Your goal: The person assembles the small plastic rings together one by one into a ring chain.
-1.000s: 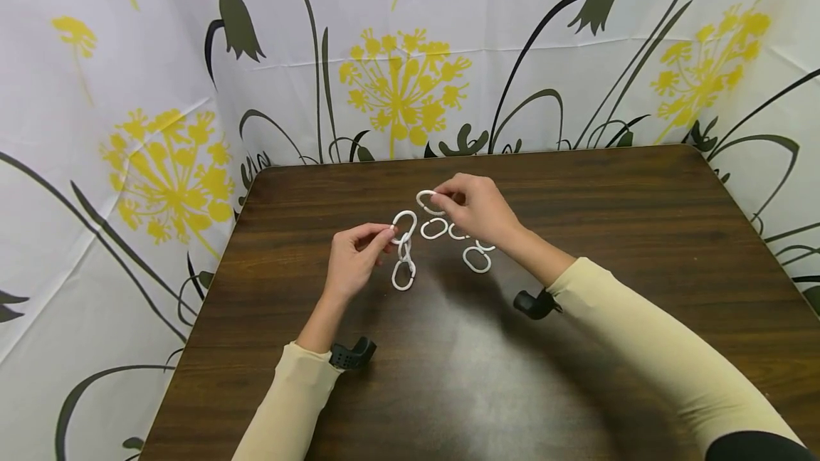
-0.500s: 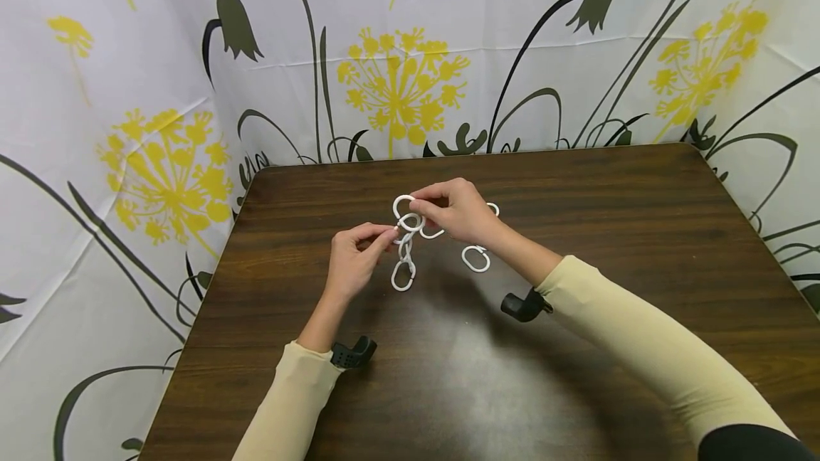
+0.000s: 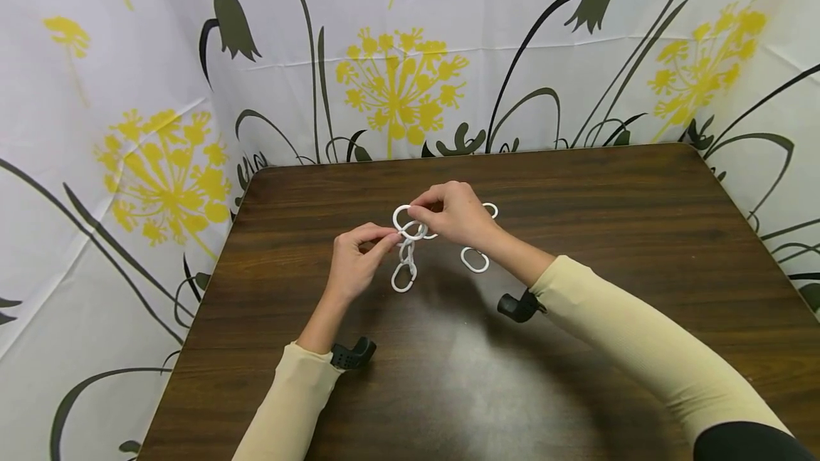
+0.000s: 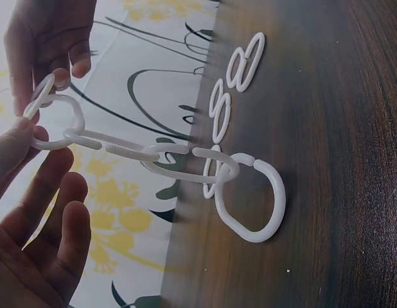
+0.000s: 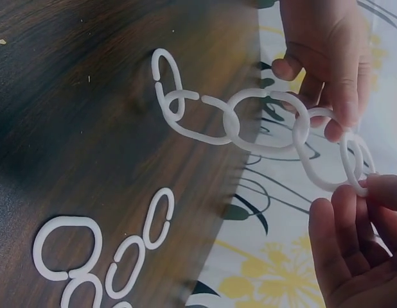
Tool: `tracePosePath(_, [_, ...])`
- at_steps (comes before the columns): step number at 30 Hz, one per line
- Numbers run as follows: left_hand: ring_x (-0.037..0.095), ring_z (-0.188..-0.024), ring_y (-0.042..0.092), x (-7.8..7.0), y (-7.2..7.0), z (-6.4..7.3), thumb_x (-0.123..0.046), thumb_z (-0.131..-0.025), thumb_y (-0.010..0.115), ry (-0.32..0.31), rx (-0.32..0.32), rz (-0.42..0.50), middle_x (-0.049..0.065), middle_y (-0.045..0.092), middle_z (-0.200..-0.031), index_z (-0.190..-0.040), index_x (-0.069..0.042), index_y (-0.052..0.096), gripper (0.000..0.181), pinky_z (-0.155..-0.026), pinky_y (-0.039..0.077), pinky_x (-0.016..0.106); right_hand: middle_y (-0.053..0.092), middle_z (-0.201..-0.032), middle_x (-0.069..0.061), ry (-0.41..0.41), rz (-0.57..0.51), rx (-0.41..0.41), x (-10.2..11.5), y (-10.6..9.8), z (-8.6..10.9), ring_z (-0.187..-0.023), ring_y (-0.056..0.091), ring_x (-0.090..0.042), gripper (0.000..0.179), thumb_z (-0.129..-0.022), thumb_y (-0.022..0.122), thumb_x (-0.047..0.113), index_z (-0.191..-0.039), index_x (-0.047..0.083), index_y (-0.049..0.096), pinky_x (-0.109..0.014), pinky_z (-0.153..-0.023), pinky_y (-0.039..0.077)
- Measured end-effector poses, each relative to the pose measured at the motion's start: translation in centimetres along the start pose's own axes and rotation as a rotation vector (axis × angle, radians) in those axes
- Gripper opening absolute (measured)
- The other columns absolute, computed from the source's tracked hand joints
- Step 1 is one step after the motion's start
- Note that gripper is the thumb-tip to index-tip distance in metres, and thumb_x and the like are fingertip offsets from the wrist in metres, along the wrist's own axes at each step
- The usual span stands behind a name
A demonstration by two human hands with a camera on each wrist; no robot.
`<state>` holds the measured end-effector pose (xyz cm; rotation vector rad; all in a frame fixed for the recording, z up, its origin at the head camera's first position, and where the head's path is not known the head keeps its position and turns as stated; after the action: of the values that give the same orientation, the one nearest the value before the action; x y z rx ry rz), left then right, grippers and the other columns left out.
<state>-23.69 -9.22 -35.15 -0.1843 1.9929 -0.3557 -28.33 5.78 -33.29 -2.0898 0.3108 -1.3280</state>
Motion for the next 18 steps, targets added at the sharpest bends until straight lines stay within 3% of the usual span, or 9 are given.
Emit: tracePosePath(18, [0.022, -0.067, 0.054, -0.1, 0.1, 0.2, 0.001, -0.087, 0.071, 0.018, 0.006, -0.015, 0.013, 0.067, -0.077, -0.089, 0.007, 0.074, 0.007, -0.053, 0.04, 0.024, 0.063, -0.071, 0.006, -0.124, 0.163, -0.066, 1.3, 0.2, 0.3, -0.061, 0.052, -0.009, 0.009, -0.088, 0.073, 0.016, -0.088, 0.011, 0.08, -0.027, -0.059, 0.042])
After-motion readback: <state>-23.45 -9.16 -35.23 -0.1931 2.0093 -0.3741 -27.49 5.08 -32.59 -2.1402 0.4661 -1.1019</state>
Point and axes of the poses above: each hand's wrist, its own z-axis away from the middle knuckle, its own y-axis out of the palm, x = y × z, the point moved 9 cm from there along -z, towards the middle knuckle
